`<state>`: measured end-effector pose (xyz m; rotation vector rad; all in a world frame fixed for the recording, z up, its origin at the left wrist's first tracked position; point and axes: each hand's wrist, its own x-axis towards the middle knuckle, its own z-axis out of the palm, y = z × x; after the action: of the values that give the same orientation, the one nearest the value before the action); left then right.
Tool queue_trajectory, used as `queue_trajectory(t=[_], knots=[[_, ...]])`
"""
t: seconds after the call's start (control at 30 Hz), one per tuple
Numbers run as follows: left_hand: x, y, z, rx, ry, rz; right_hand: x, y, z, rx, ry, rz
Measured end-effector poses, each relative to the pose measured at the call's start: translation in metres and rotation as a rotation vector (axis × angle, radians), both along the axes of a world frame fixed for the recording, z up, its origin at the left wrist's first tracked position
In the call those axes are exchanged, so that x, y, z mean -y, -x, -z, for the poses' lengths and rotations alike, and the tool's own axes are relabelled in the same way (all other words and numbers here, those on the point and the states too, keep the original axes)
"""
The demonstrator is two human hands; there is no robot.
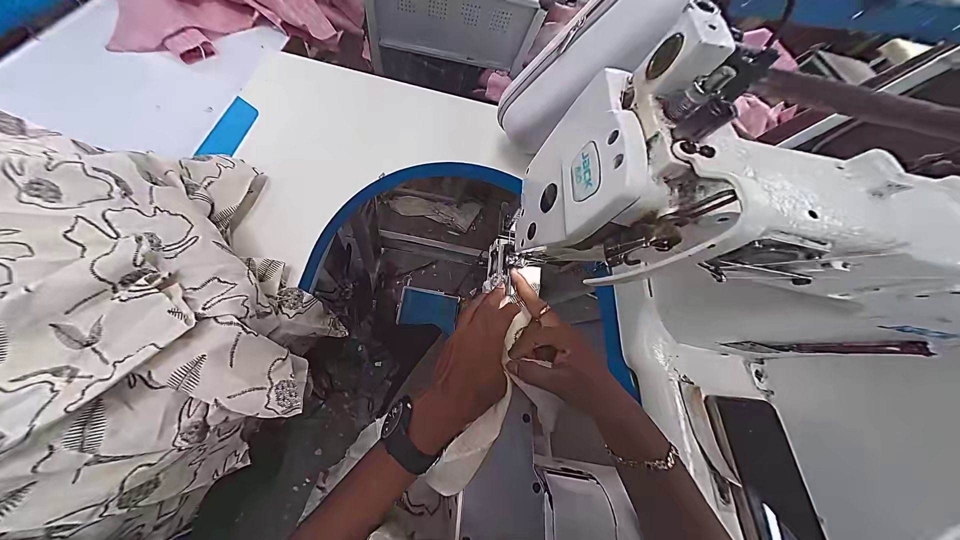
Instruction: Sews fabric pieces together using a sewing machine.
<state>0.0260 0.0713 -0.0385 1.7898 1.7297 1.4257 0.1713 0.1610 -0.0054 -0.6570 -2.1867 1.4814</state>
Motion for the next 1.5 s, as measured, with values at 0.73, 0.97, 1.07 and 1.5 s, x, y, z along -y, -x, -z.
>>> queue_trajectory(t=[0.73, 0.97, 1.07, 1.5], knots=[[-0.020, 0.010, 0.004, 0.038, 0.035, 0.019, 0.026, 0.013, 0.007, 0.095, -0.394, 0.324], [0.024, 0.013, -0.028, 0.287, 0.398, 0.036, 0.064, -0.039, -0.048, 0.599, -0.621, 0.362], [0.058, 0.006, -0.042, 0.269, 0.541, 0.081, 0.052, -0.107, -0.024, 0.722, -0.224, 0.218], [0.080, -0.019, -0.018, 0.086, 0.226, 0.002, 0.100, -0.008, -0.091, 1.041, -0.639, -0.177]])
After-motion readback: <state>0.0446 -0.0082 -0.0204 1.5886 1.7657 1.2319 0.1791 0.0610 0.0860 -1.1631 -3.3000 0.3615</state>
